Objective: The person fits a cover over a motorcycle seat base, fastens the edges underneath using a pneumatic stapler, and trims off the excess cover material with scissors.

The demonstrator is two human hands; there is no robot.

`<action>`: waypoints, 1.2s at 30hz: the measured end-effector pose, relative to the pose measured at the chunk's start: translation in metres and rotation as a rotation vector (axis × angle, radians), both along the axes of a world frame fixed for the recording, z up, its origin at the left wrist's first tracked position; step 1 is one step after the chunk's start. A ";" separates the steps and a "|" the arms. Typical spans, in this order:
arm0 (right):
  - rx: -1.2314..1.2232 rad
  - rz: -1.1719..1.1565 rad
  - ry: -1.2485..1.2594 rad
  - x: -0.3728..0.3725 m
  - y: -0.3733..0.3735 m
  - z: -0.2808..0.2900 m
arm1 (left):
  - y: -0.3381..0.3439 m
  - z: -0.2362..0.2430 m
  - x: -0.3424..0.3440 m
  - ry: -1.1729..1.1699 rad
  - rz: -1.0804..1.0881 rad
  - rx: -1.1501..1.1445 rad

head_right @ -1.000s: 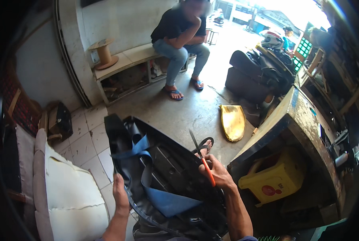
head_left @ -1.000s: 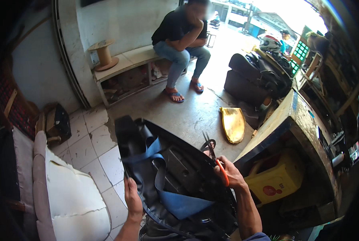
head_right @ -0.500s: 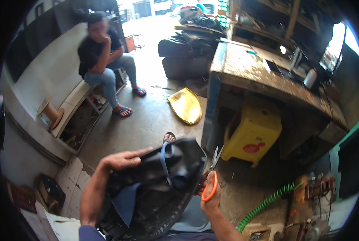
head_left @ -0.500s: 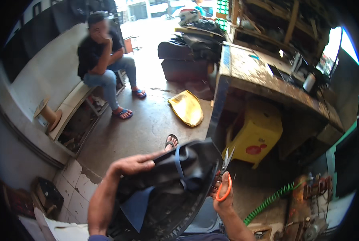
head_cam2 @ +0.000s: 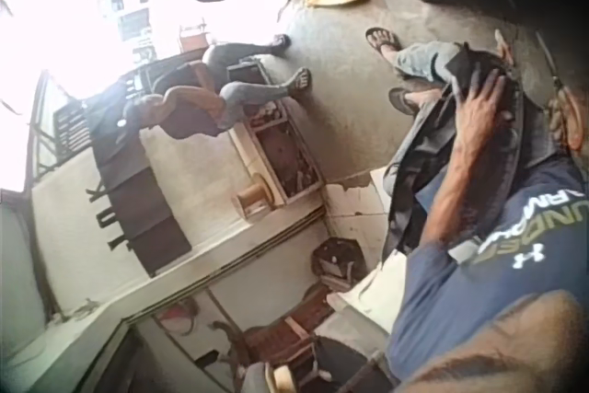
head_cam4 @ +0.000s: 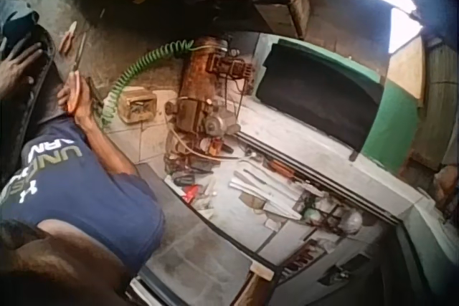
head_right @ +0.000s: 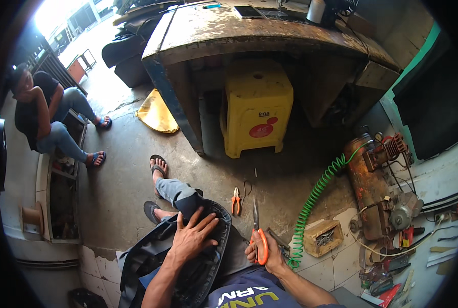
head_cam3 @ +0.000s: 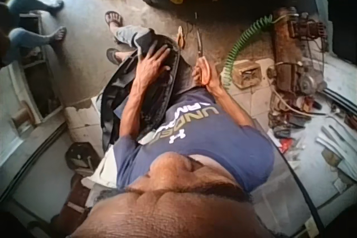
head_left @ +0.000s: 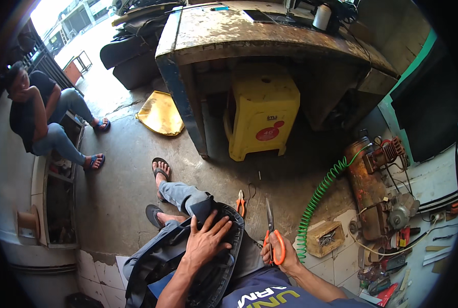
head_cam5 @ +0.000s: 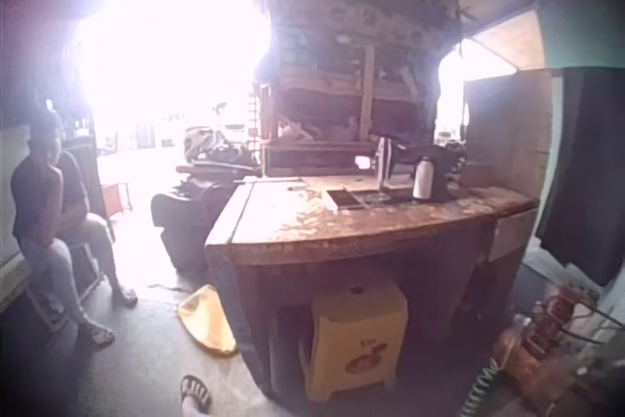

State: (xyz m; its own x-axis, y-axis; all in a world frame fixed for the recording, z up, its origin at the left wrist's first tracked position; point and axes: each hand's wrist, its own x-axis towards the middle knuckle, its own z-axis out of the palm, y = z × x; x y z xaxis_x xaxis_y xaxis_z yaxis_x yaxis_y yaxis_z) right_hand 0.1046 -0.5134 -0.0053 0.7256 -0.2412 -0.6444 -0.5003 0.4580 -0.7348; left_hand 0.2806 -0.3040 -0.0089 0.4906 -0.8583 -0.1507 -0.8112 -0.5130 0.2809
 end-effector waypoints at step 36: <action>0.258 0.123 0.198 0.009 0.064 0.015 | 0.007 -0.046 -0.009 -0.074 0.135 -0.535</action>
